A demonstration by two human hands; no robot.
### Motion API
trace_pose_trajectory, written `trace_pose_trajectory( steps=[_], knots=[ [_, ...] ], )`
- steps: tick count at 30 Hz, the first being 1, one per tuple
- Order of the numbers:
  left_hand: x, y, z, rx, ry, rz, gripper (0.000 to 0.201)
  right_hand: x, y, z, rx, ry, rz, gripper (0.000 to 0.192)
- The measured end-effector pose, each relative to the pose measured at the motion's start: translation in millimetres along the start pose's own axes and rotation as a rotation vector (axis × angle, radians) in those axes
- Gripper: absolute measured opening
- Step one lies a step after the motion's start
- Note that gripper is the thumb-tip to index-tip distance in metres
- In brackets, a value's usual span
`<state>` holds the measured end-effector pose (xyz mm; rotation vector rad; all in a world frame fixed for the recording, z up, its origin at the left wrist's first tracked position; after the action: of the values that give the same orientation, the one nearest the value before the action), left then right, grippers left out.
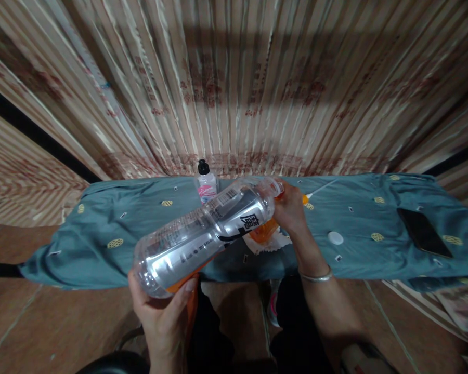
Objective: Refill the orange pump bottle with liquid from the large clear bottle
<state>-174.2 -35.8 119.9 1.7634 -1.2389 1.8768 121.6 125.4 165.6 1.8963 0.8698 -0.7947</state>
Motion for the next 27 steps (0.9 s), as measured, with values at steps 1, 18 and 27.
trace_pose_trajectory(
  steps=[1,18,27],
  knots=[
    [-0.3,-0.2,-0.4,-0.003,-0.003,0.001,0.073,0.8,-0.2,-0.1,0.003,-0.002,0.000,0.014],
    [-2.9,3.4,-0.3,0.005,0.015,0.009,0.079,0.5,-0.9,1.5,0.002,-0.017,-0.046,0.017],
    [-3.2,2.7,-0.4,0.004,-0.001,-0.011,0.077,-3.6,0.7,0.3,-0.008,-0.008,-0.014,0.016]
  ],
)
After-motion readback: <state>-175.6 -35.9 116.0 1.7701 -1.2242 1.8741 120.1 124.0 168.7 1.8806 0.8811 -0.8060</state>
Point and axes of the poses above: each hand's wrist, its own z-axis away from the middle knuckle, its own y-axis out of the back of the hand, x = y × z, the point moved 9 cm from there along -z, towards the middle knuckle, and after that the axes turned 1 degree about -y, right-handed, at the moved point
